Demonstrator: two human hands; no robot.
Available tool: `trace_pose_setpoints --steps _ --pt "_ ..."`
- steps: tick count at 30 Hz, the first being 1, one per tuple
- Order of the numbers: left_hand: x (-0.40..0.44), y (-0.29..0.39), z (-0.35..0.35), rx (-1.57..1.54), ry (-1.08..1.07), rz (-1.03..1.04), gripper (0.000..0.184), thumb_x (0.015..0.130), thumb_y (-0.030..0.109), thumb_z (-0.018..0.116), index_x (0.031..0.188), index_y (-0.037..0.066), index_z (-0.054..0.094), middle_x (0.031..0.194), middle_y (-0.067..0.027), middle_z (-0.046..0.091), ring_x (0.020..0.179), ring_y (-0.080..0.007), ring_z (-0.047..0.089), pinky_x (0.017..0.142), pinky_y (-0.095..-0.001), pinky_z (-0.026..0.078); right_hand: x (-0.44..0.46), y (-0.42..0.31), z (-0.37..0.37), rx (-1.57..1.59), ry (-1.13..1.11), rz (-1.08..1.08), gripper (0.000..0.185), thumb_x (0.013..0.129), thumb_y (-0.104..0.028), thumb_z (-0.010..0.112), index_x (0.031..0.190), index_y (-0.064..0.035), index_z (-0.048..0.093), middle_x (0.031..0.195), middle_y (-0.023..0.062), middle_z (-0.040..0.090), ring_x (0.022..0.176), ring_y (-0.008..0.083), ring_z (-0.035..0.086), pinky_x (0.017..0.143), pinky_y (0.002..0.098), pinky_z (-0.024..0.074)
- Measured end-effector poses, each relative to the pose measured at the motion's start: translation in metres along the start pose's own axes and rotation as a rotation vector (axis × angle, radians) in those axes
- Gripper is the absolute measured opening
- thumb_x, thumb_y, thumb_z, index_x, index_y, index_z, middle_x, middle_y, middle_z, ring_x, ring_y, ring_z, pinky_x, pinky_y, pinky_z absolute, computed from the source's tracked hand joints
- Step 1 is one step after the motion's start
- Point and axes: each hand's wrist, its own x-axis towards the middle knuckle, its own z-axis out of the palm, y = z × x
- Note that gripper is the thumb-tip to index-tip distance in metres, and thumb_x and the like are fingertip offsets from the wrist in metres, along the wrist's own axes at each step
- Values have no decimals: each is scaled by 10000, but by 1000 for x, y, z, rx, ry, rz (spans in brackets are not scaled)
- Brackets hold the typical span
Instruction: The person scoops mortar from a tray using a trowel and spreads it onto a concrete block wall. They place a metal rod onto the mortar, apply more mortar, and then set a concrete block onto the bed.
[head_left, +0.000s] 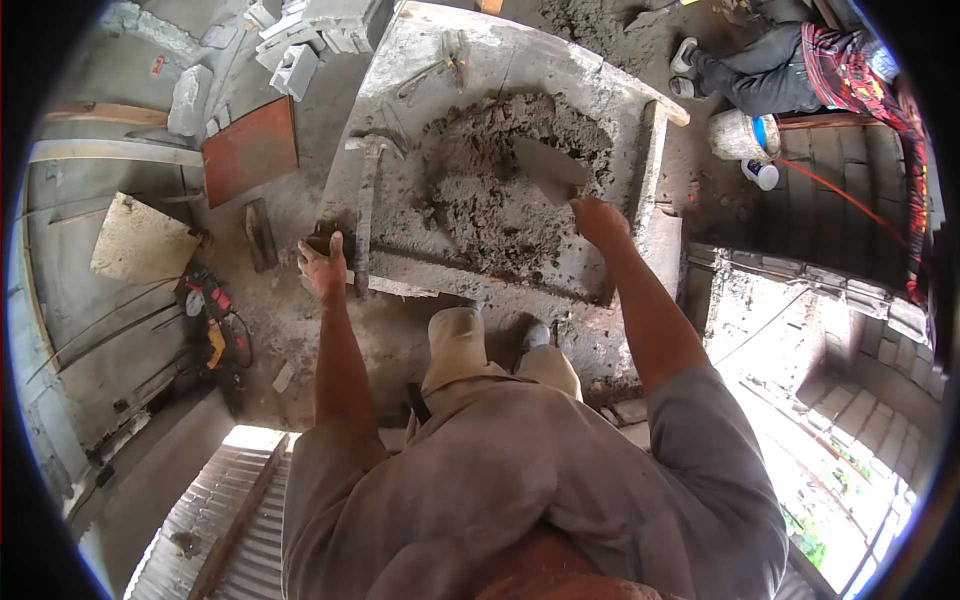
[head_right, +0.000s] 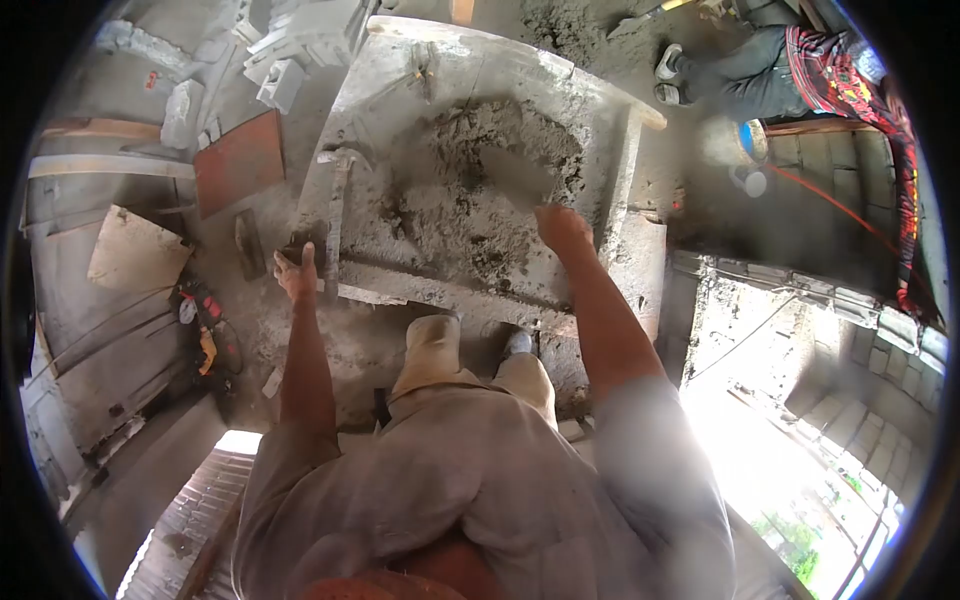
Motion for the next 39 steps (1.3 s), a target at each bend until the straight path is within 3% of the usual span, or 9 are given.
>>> trace_pose_setpoints --steps 4,7,9,11,19,21,25,32,39 --pt "4 -8 2 -14 -48 43 1167 722 785 603 1539 85 150 1497 -332 206 1373 -490 261 1066 -554 336 9 48 90 -654 430 -367 222 972 -163 446 1064 -79 630 1053 158 675 913 300 690 746 497 565" --pt "3 -10 0 -18 -101 35 1168 736 776 598 1548 102 97 1517 -323 154 1391 -486 231 1069 -560 335 -4 -25 81 -162 376 -372 142 944 -200 494 1057 -128 540 802 33 513 593 112 507 398 263 446" --pt "4 2 -5 4 -133 22 1170 743 771 597 1550 104 72 1524 -319 136 1396 -484 225 1074 -561 333 4 -56 81 -312 503 -375 175 985 -244 462 1052 -114 558 826 44 531 595 121 538 404 260 453" --pt "0 10 -14 5 -207 -41 1174 748 763 599 1547 87 68 1531 -310 121 1393 -481 231 1073 -558 343 7 -68 29 48 -82 -46 292 1028 -327 398 1036 -97 578 815 64 555 590 144 573 406 290 467" --pt "-2 10 -13 -24 -203 -76 1169 748 752 605 1547 79 78 1529 -298 128 1381 -466 261 1060 -552 367 4 39 24 17 213 33 344 1027 -369 377 1001 -126 619 772 120 590 681 219 642 580 352 551" --pt "2 1 -7 -14 -157 -1 1188 734 772 602 1547 82 78 1535 -294 123 1394 -465 238 1065 -554 360 -24 23 12 192 62 150 269 987 -282 454 1096 -140 655 997 146 687 954 274 684 712 397 570" --pt "-9 10 -13 -22 -162 -60 1191 727 776 608 1549 96 80 1541 -286 122 1401 -467 224 1065 -559 349 -53 4 112 184 -36 -295 402 959 -454 449 1067 -116 636 1001 176 694 974 322 668 755 482 555" --pt "2 0 -5 -13 -159 -18 1179 731 762 622 1549 102 89 1543 -277 128 1405 -465 212 1085 -560 322 -7 -16 80 37 -118 -216 424 1007 -456 369 1136 -136 615 979 145 696 896 266 700 705 417 583" --pt "-6 13 -12 -53 -178 -54 1178 735 764 616 1540 65 117 1523 -291 163 1388 -469 241 1071 -542 341 54 140 153 -311 113 -190 427 982 -490 427 1091 -131 631 989 159 696 852 325 697 668 469 562"
